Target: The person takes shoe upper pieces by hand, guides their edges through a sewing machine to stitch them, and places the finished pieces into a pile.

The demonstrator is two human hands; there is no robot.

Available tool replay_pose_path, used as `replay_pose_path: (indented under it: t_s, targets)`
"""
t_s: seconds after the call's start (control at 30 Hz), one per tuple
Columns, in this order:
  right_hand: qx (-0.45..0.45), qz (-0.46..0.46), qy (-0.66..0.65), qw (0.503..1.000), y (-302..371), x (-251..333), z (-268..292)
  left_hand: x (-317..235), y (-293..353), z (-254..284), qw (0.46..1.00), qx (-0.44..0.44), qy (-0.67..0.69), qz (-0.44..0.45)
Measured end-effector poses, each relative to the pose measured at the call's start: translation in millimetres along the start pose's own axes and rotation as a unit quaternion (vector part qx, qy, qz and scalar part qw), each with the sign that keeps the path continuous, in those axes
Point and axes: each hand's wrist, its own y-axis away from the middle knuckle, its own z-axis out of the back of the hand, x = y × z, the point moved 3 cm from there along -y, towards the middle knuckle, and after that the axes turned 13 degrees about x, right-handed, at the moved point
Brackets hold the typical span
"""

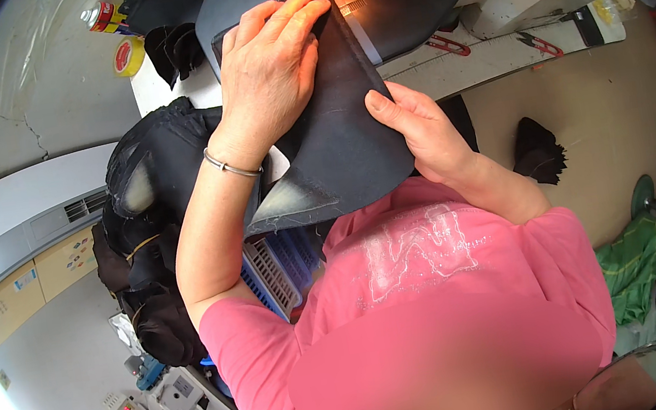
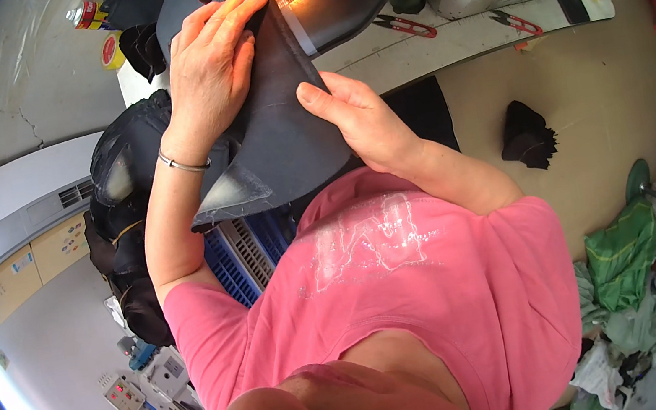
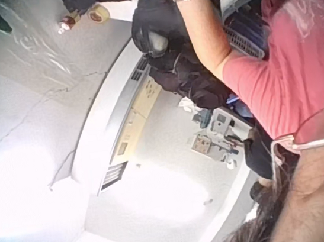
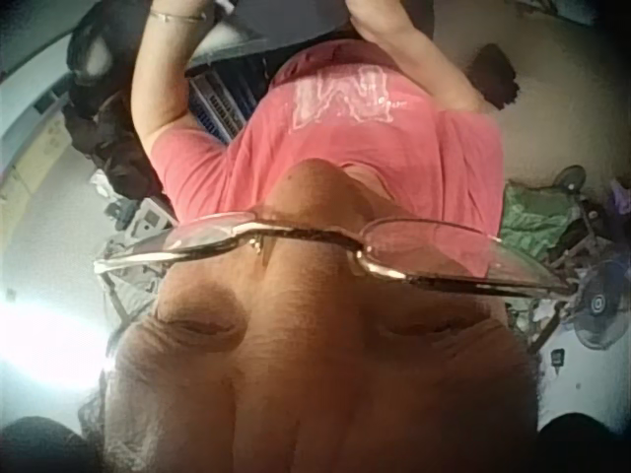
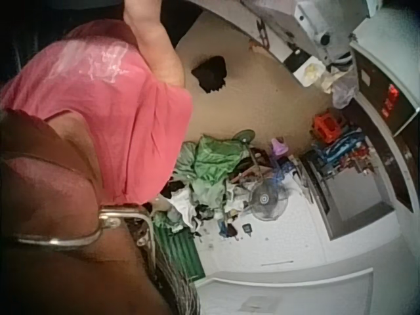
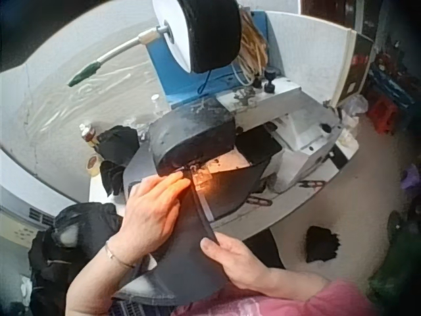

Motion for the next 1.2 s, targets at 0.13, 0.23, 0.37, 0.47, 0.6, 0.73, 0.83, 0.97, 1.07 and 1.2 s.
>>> replay_pose_path:
  t_s: [0.13, 0.23, 0.37, 0.47, 0.6, 0.73, 0.83, 0.97, 1.07, 1.2]
  targets:
    - [-0.010, 0.004, 0.008, 1.000, 1, 6, 1, -3, -5, -1, 1.000, -0.005, 0.006, 0.000]
    - [-0.010, 0.009, 0.025, 1.000, 4, 9, 8, -7, -5, -1, 1.000, -0.010, 0.001, 0.007]
    - [-0.044, 0.014, 0.211, 0.976, 15, 18, 20, -11, -9, -2, 0.999, -0.025, 0.018, 0.026]
    - [-0.103, 0.046, 0.399, 0.910, 25, 23, 12, -13, -11, -2, 0.999, -0.040, 0.012, 0.021]
    - [-0.147, 0.209, 0.539, 0.803, 22, 22, 6, -11, -16, -1, 0.998, -0.066, 0.017, 0.006]
    - [-0.171, 0.281, 0.625, 0.708, 14, 31, 7, -6, -18, 2, 0.998, -0.052, 0.030, 0.017]
    - [-0.171, 0.244, 0.663, 0.686, 11, 38, 7, 3, -18, 2, 0.999, -0.022, 0.032, 0.033]
    - [-0.154, 0.219, 0.698, 0.664, 6, 49, 5, 10, -25, 8, 0.999, -0.031, -0.025, -0.002]
    - [-0.156, 0.237, 0.757, 0.589, 2, 61, 0, 13, -29, 14, 1.000, 0.007, -0.006, 0.015]
    - [-0.145, 0.254, 0.825, 0.484, -7, 76, -6, 39, -38, 8, 1.000, 0.008, 0.020, -0.013]
